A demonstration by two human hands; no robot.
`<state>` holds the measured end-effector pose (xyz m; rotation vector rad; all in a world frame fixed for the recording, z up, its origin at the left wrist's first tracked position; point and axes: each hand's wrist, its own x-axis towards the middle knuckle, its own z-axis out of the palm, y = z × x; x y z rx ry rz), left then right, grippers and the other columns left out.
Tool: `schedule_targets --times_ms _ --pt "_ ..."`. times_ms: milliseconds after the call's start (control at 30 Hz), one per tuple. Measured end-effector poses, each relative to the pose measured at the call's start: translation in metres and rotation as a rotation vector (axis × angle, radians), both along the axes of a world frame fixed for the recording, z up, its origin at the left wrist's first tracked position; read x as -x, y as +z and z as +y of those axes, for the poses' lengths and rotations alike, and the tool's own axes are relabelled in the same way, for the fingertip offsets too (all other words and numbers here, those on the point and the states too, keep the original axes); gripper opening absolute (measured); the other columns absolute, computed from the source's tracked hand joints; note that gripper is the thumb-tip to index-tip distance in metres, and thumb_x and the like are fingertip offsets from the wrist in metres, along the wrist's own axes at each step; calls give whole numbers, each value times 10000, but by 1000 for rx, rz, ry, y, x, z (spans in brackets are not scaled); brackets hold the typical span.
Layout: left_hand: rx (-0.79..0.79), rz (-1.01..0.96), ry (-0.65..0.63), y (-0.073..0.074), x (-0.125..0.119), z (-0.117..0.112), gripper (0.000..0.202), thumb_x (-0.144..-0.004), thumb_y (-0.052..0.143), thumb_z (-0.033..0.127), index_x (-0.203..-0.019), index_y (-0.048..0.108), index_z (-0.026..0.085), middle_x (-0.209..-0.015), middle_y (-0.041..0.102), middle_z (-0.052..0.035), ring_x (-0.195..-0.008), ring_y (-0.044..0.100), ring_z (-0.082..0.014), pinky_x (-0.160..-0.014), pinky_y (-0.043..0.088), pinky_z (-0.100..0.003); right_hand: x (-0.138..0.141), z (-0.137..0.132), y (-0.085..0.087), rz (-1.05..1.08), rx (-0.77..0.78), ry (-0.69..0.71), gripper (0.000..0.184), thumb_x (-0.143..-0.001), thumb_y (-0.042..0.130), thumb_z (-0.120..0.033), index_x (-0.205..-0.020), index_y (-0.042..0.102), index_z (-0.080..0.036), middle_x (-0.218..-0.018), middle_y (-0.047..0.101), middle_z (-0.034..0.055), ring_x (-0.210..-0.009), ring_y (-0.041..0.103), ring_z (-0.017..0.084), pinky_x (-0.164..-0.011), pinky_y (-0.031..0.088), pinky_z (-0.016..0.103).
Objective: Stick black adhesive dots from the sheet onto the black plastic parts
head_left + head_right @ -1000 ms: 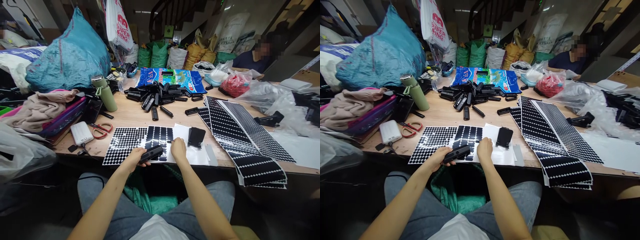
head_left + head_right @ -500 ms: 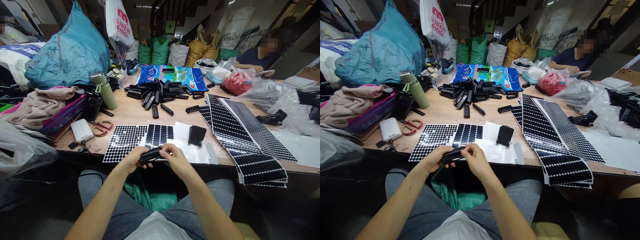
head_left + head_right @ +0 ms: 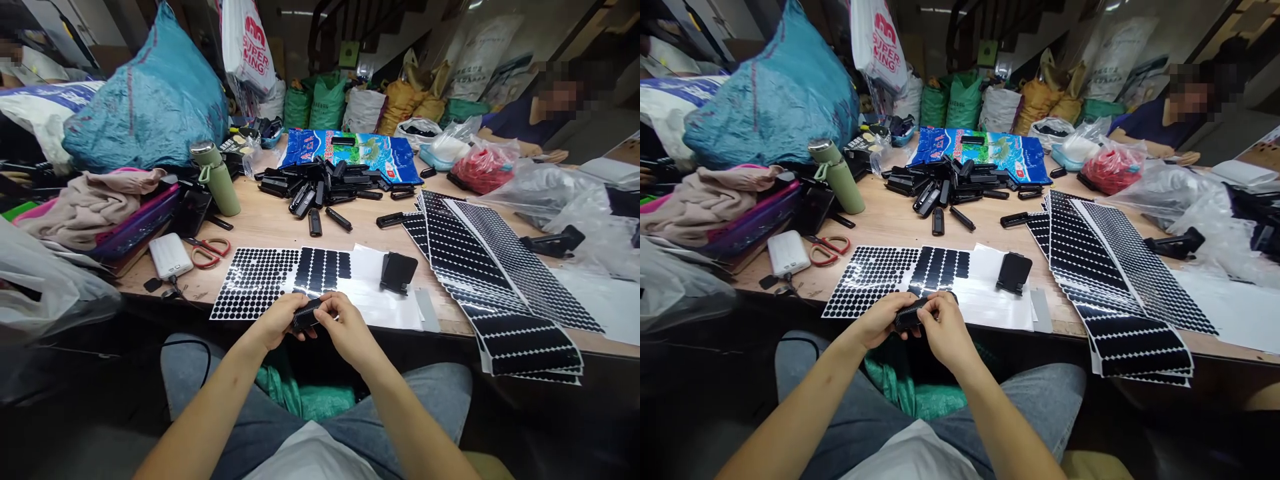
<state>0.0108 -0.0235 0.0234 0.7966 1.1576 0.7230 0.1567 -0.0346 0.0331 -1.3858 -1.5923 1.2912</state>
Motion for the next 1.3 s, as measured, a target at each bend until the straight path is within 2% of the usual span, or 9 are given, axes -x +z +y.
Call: schedule_targets --times_ms 600,700,800,900,933,1000,1133,1233,1300 --pt "-2 -6 2 -1 -3 -1 175 -740 486 313 -704 511 143 -525 585 -17 -434 597 -152 -312 379 -172 9 -10 -7 -81 -191 -51 127 -795 440 -200 -674 478 -195 -973 498 63 -962 481 188 -839 383 354" --pt "1 10 0 0 -2 -6 183 -744 473 329 -688 489 156 -493 561 -3 -410 574 -143 -309 345 -171 9 -11 -14 -108 -257 -143 65 -767 504 -238 -729 467 -201 -948 496 58 -945 473 189 -828 386 346" --pt "22 92 -99 3 0 -17 216 -760 448 378 -705 495 175 -530 571 0 -417 567 -149 -326 332 -197 1 -6 -22 -155 -270 -315 268 -686 614 -333 -853 449 -206 -924 496 46 -867 472 189 -770 401 335" --pt "-152 308 -256 4 2 -10 253 -747 487 426 -734 562 186 -650 621 -20 -552 597 -170 -456 402 -241 -12 2 -27 -150 -211 -390 337 -713 571 -417 -940 442 -204 -952 501 56 -805 475 182 -683 408 317" --pt "-258 405 -263 5 2 1 262 -737 508 439 -749 586 189 -699 633 -27 -616 601 -179 -519 419 -252 -16 5 -27 -141 -185 -401 336 -730 545 -433 -952 444 -202 -963 502 64 -799 478 182 -658 407 311" --pt "-434 614 -152 4 2 42 290 -730 528 458 -825 606 195 -807 644 -45 -743 599 -209 -630 429 -276 -20 10 -27 -130 -132 -411 338 -746 518 -453 -957 449 -198 -964 505 75 -793 486 185 -624 404 302" --pt "-481 1044 244 1 3 163 419 -754 535 393 -1089 512 144 -1100 562 -152 -1030 507 -276 -841 375 -345 -20 15 -27 -111 -77 -367 320 -752 508 -456 -943 466 -204 -947 527 73 -785 500 186 -633 413 299" --pt "-490 1094 330 1 6 239 578 -772 516 349 -1261 353 87 -1289 375 -255 -1179 365 -346 -917 299 -436 -22 16 -29 -105 -62 -363 296 -742 520 -453 -918 484 -217 -935 545 65 -784 511 188 -662 424 300" --pt "-522 1088 338 0 8 271 640 -738 564 309 -1298 323 116 -1366 258 -258 -1219 299 -380 -927 279 -469 -25 18 -33 -104 -47 -383 288 -731 532 -457 -903 498 -229 -891 558 55 -749 517 186 -660 431 299"
